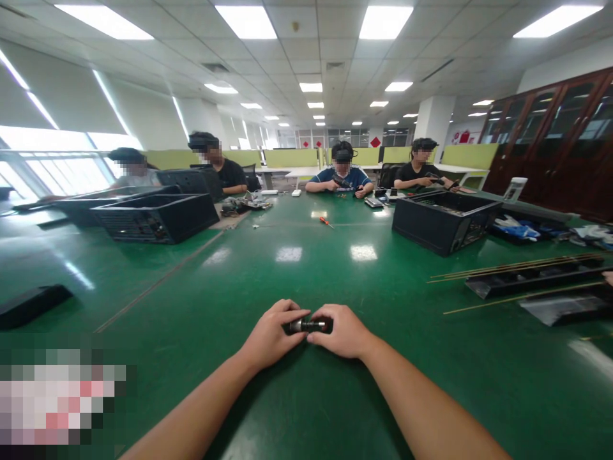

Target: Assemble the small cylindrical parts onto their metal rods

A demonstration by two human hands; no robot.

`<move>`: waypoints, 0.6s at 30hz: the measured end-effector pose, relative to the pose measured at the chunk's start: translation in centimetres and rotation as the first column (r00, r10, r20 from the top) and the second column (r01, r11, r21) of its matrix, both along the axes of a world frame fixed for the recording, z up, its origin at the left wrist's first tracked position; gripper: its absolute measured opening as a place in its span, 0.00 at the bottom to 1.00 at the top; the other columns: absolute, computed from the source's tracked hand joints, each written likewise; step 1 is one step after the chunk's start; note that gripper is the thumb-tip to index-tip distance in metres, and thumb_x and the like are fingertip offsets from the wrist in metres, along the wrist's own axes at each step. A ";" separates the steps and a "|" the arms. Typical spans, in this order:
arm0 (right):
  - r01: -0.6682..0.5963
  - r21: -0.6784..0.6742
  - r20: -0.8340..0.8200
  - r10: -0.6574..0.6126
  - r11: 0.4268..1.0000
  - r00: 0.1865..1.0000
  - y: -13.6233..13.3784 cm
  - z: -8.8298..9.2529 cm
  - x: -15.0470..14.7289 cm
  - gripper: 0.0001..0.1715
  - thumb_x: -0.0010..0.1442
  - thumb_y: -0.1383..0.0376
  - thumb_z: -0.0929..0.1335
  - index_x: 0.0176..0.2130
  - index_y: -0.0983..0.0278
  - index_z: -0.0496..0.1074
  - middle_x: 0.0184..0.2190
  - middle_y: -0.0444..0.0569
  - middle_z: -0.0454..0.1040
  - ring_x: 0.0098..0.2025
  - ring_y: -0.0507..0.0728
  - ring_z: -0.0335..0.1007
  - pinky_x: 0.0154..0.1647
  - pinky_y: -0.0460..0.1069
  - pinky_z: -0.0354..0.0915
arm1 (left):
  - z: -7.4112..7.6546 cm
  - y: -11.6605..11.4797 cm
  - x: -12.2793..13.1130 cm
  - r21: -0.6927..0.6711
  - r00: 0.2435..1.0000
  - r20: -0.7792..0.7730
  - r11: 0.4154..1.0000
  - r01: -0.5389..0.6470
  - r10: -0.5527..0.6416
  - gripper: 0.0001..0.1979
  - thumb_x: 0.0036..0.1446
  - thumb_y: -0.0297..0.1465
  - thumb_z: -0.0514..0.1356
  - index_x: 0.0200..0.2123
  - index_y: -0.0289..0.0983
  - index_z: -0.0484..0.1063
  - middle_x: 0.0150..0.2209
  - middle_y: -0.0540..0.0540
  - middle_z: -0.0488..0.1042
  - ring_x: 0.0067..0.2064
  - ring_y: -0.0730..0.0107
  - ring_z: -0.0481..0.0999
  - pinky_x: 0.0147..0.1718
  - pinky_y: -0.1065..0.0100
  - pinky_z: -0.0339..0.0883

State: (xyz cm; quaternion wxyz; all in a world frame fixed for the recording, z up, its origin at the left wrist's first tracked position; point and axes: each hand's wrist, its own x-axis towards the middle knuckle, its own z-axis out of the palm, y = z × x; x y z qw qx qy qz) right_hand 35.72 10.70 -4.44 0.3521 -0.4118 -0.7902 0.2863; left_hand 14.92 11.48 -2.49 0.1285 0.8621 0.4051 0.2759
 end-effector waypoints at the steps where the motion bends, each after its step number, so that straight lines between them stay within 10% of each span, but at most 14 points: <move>1: -0.002 0.008 0.006 0.002 1.000 1.000 0.0 0.0 0.0 0.13 0.53 0.62 0.72 0.39 0.64 0.77 0.34 0.47 0.76 0.36 0.54 0.70 0.38 0.47 0.62 | -0.1 0.1 0.0 -0.012 1.000 0.007 1.000 0.007 -0.007 0.17 0.51 0.32 0.64 0.46 0.44 0.77 0.40 0.46 0.73 0.43 0.63 0.73 0.43 0.65 0.67; 18: 0.027 0.049 0.061 -0.030 0.998 0.998 -0.1 -0.5 -0.3 0.07 0.57 0.63 0.70 0.36 0.63 0.77 0.32 0.47 0.76 0.34 0.54 0.71 0.37 0.48 0.62 | -1.0 0.2 0.4 -0.048 0.991 0.108 0.995 0.087 -0.081 0.18 0.50 0.28 0.63 0.47 0.42 0.77 0.39 0.47 0.70 0.41 0.67 0.72 0.42 0.67 0.66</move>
